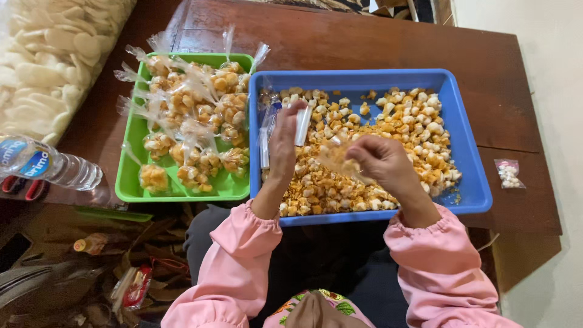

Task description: The person fills small plastic bags with flavored popcorn from a blue tray and places the filled bags onto a green tray.

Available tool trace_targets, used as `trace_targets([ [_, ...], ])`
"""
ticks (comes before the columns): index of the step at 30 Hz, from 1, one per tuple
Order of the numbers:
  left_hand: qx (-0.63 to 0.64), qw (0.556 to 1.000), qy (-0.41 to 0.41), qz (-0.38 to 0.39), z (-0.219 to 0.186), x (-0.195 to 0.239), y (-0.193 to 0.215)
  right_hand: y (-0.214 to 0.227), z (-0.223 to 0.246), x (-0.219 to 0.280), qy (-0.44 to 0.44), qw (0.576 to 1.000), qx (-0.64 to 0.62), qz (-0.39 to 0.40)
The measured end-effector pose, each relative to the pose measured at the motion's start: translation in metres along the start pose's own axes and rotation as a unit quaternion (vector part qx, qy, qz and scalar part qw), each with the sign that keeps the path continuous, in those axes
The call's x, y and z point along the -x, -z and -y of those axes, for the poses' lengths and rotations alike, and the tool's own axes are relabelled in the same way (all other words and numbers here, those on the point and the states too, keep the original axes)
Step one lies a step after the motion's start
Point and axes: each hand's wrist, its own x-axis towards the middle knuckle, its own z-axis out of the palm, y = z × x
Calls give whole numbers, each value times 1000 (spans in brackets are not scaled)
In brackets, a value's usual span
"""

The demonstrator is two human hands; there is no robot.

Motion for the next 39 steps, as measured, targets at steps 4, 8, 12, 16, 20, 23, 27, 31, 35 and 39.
trace_targets([
  [4, -21, 978, 101, 181, 13, 17, -9, 4, -23, -8, -25, 999, -16, 36],
  [8, 27, 992, 85, 87, 38, 17, -7, 11, -26, -11, -31, 999, 26, 34],
  [12, 84, 993, 64, 46, 36, 19, -15, 6, -32, -14, 11, 997, 30, -71],
  [16, 79, 990, 101, 63, 41, 37, -28, -33, -94, -14, 104, 972, 88, -190],
  [20, 217, 937, 268, -59, 19, 40, -35, -45, -363, -29, 235, 847, 471, -73],
  [23, 256, 921, 287, -66, 30, 43, -34, -54, -225, -46, 409, 778, 447, -165],
  [27, 774, 533, 341, 10, 113, 52, -26, -42, -88, -48, 346, 830, 395, -189],
  [31, 820, 322, 361, -306, 180, 28, 10, -40, -102, -43, 297, 875, 341, -171],
  [35, 215, 936, 250, 123, 37, 28, -9, -21, -76, -36, 231, 932, 237, -150],
  [39, 31, 949, 212, 231, 13, 11, 15, -22, -59, -30, 184, 961, 180, -102],
])
